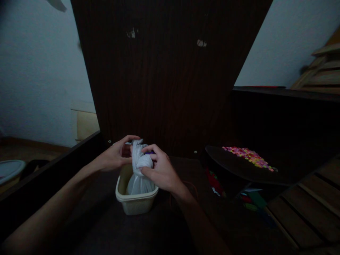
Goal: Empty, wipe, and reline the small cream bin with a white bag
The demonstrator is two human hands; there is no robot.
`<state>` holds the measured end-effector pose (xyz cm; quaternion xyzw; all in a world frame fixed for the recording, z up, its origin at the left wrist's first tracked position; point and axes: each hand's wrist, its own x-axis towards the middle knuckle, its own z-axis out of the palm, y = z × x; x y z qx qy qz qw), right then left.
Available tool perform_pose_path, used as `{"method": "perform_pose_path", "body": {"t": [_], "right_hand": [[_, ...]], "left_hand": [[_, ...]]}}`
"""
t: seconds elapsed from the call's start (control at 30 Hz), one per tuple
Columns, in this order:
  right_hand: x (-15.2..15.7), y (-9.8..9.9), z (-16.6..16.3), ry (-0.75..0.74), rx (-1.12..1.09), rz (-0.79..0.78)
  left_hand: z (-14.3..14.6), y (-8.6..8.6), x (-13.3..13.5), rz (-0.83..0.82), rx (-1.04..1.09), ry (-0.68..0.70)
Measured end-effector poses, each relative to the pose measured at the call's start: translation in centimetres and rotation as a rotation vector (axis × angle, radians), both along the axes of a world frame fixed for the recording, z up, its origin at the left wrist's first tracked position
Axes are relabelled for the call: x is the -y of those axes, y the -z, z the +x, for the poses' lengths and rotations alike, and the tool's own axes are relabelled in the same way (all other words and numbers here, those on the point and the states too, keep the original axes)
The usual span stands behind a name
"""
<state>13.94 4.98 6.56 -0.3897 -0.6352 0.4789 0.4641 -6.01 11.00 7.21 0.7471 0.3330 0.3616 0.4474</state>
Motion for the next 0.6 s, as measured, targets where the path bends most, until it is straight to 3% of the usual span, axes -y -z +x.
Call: {"method": "perform_pose_path", "body": {"t": [0.07,0.13,0.4,0.6], "right_hand": [[-0.2,0.1,0.2,-0.008,-0.007,0.009],[-0.3,0.2,0.4,-0.016,-0.011,0.019],[-0.6,1.0,0.3,0.023,0.036,0.108],[-0.4,0.9,0.2,0.035,0.007,0.113]], "left_hand": [[-0.1,0.0,-0.1,-0.151,0.147,0.193],[0.1,0.2,-0.1,-0.215,0.240,0.248],[2.3,2.4,-0.7,-0.304,0.526,0.036],[2.1,2.2,-0.4,-0.153,0.366,-0.056]]}}
